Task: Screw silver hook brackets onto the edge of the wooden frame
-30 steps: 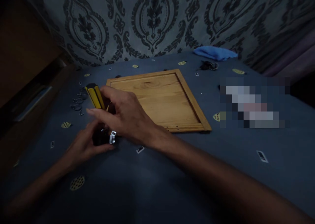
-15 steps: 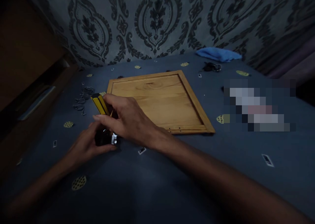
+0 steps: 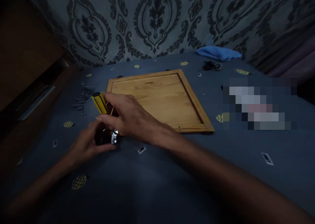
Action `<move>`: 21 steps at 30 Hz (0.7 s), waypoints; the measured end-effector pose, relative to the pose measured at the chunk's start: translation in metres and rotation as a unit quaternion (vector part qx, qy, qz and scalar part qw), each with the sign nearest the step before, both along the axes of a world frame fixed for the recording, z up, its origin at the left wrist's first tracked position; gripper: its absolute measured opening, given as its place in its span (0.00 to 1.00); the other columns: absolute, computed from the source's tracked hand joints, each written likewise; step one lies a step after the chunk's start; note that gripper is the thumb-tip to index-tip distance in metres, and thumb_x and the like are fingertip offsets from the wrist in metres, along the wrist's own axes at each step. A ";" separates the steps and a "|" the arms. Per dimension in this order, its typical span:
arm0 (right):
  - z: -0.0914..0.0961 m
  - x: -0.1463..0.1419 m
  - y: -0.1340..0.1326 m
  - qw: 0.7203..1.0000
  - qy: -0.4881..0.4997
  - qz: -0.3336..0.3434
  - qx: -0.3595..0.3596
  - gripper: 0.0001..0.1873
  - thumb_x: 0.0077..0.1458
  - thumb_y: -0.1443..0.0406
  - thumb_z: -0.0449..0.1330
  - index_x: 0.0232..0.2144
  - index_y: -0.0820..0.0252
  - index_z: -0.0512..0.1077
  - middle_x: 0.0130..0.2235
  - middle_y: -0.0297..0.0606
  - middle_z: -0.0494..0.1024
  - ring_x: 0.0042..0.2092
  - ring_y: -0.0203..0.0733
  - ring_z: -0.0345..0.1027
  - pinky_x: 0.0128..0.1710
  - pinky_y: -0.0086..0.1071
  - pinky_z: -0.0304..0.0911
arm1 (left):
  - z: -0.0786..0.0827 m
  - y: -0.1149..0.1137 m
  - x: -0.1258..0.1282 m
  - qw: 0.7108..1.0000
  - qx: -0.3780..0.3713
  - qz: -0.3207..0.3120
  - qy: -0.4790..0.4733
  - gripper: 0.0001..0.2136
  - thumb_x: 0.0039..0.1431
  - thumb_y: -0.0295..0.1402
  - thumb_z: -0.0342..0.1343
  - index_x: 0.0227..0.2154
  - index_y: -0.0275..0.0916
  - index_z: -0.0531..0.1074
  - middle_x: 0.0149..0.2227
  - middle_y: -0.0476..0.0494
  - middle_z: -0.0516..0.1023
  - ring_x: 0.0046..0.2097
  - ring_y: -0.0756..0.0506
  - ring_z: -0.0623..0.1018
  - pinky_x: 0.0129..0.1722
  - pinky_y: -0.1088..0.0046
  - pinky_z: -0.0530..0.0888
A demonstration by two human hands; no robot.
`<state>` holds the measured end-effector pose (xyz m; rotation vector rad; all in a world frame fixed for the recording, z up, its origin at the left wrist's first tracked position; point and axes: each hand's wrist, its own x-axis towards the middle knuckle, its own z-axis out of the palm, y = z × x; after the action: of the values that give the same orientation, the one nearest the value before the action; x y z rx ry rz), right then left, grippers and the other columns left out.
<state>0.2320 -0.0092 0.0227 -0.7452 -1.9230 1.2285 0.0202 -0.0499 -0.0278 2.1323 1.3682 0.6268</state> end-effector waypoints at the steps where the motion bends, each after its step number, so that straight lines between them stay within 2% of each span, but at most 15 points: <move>1: 0.001 0.000 0.000 1.000 -0.002 0.004 0.003 0.01 0.62 0.69 0.62 0.36 0.59 0.72 0.34 0.34 0.75 0.36 0.39 0.69 0.34 0.34 0.66 | 0.000 0.000 0.000 1.000 0.000 0.001 -0.001 0.20 0.56 0.44 0.69 0.47 0.44 0.71 0.43 0.46 0.78 0.46 0.38 0.77 0.48 0.57 0.75; 7: 0.002 0.000 -0.001 1.000 -0.002 -0.006 0.000 0.01 0.62 0.69 0.62 0.36 0.60 0.73 0.34 0.35 0.75 0.36 0.39 0.69 0.35 0.34 0.66 | 0.002 -0.001 0.000 1.000 -0.004 -0.002 0.004 0.22 0.55 0.43 0.70 0.49 0.45 0.70 0.43 0.47 0.78 0.46 0.38 0.77 0.47 0.57 0.75; 13: 0.002 -0.001 -0.001 1.000 -0.004 -0.007 0.005 0.02 0.61 0.69 0.62 0.35 0.61 0.73 0.33 0.34 0.75 0.36 0.40 0.69 0.35 0.34 0.66 | -0.001 -0.001 0.000 1.000 0.003 0.011 -0.001 0.20 0.55 0.45 0.69 0.46 0.45 0.71 0.42 0.46 0.78 0.46 0.38 0.77 0.46 0.57 0.75; 21: 0.003 0.000 -0.001 1.000 -0.013 -0.003 0.017 0.03 0.61 0.69 0.62 0.34 0.61 0.72 0.32 0.35 0.74 0.35 0.39 0.68 0.33 0.34 0.64 | 0.001 -0.001 0.001 1.000 -0.002 0.010 0.009 0.22 0.56 0.44 0.68 0.49 0.45 0.71 0.43 0.46 0.78 0.46 0.38 0.77 0.47 0.57 0.75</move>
<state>0.2321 -0.0106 0.0252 -0.7518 -1.9562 1.1857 0.0211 -0.0509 -0.0267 2.1287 1.4000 0.6142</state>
